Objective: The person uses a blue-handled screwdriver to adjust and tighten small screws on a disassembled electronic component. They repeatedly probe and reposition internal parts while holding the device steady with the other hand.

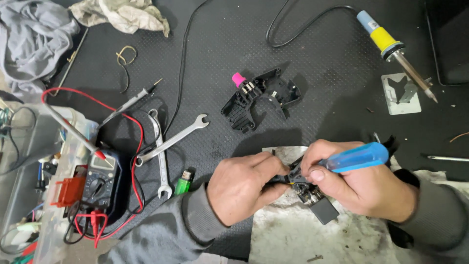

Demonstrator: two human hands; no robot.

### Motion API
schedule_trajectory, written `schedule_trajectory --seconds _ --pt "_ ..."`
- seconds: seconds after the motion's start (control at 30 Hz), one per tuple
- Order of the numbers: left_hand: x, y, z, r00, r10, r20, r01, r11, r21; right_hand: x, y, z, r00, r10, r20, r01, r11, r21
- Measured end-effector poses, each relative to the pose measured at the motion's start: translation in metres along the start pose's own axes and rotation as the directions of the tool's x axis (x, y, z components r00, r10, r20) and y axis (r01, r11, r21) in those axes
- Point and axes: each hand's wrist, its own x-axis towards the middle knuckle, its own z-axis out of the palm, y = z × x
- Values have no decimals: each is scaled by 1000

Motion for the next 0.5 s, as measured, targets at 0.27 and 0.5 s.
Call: schedule_trajectory --seconds 0.27,0.5 --pt "-1 -2 3 1000 11 -26 -10 1000 7 6 -9 -3 999 -49 -7 49 998 -25" --pt "-1 -3 5 999 15 -34 -14 999 28 18 -22 -4 996 65 63 -53 984 -170"
